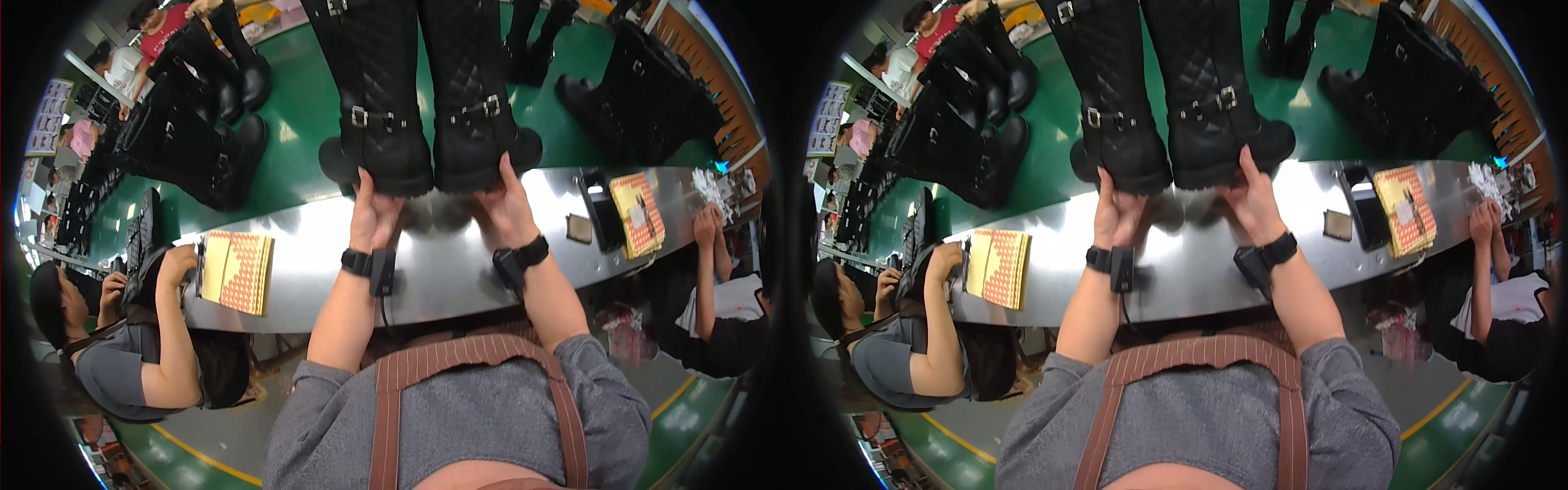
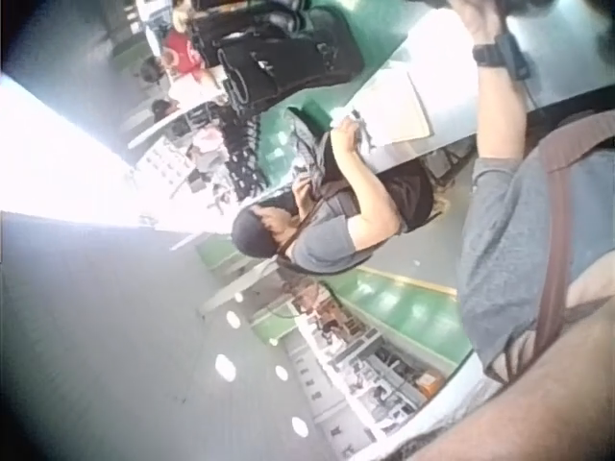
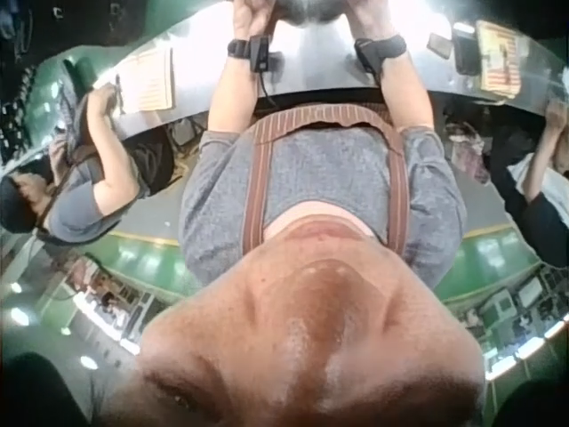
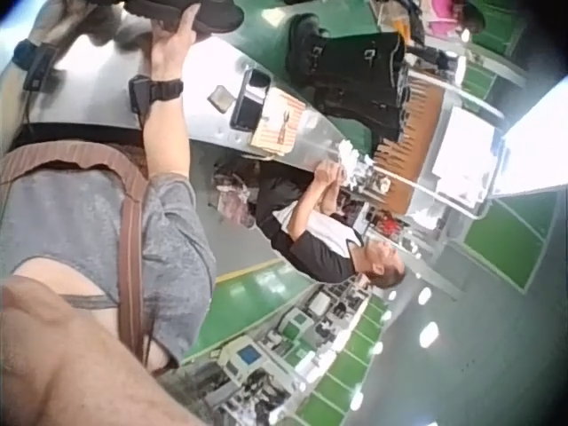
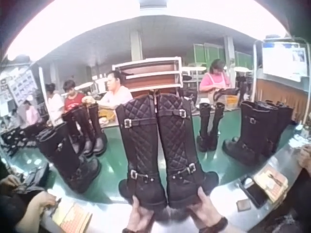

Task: Inspecting and aligning black boots on a factory production line.

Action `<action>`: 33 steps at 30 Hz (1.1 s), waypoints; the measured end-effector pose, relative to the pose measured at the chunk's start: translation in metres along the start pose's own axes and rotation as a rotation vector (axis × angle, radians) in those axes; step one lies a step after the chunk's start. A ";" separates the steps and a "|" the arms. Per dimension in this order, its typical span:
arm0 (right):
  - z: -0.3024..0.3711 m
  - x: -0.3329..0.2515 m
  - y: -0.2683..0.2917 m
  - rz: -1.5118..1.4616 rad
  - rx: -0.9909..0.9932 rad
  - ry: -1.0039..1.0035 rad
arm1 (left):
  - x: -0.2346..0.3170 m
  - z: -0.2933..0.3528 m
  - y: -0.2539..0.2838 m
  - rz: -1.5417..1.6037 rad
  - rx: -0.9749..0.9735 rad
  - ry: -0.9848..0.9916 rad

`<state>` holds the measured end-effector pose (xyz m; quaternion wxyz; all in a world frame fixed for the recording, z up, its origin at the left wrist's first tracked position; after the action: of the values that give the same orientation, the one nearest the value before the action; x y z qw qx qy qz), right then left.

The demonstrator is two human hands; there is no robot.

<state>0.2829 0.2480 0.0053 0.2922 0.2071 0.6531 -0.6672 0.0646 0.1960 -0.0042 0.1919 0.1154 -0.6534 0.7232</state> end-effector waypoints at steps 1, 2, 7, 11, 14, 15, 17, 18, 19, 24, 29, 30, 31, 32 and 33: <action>0.000 0.001 0.001 0.008 0.008 -0.012 | 0.000 0.000 0.000 -0.008 0.021 -0.005; 0.000 0.001 0.003 0.013 0.023 -0.008 | 0.000 0.000 0.000 -0.016 0.034 -0.013; 0.000 0.001 0.004 0.038 0.027 -0.031 | 0.000 0.001 -0.003 -0.052 0.093 -0.038; 0.001 0.001 0.001 0.032 0.013 -0.047 | -0.001 0.002 -0.006 -0.036 0.084 -0.010; 0.002 0.001 -0.002 0.012 -0.009 -0.063 | -0.002 0.002 -0.008 -0.029 0.045 0.032; 0.003 0.002 -0.002 0.009 -0.004 -0.069 | -0.003 0.002 -0.009 -0.029 0.034 0.053; 0.002 0.001 -0.003 -0.003 -0.005 -0.057 | -0.003 0.002 -0.009 -0.032 0.024 0.050; 0.003 0.000 -0.003 -0.004 0.008 -0.052 | -0.003 0.003 -0.010 -0.033 0.025 0.051; 0.002 0.000 -0.003 0.001 0.012 -0.042 | -0.003 0.003 -0.010 -0.039 0.031 0.040; 0.001 -0.001 0.002 0.021 0.065 -0.016 | -0.003 0.003 -0.013 -0.063 0.035 0.013; -0.001 0.002 0.006 0.030 0.063 -0.026 | -0.003 0.002 -0.007 -0.074 0.061 0.004; -0.001 0.001 0.007 0.045 0.072 -0.024 | -0.003 0.001 -0.008 -0.080 0.022 -0.003; -0.001 0.002 0.003 0.006 0.021 -0.028 | -0.006 0.001 -0.004 -0.056 0.057 0.041; -0.002 0.000 -0.002 -0.037 -0.036 -0.015 | -0.007 0.001 -0.005 -0.043 0.020 0.062; -0.001 -0.001 -0.003 -0.028 -0.043 -0.008 | -0.006 0.001 -0.003 -0.036 0.050 0.055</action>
<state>0.2812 0.2486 0.0081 0.2899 0.1892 0.6691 -0.6577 0.0713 0.1945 -0.0043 0.2201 0.1119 -0.6275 0.7384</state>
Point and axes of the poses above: each hand's wrist, its own z-axis away from the middle knuckle, its own y-axis out of the back of the hand, x = y × z, the point moved 7 cm from there along -z, towards the middle knuckle, and after that the axes turned 12 degrees about y, right-handed, at the moved point
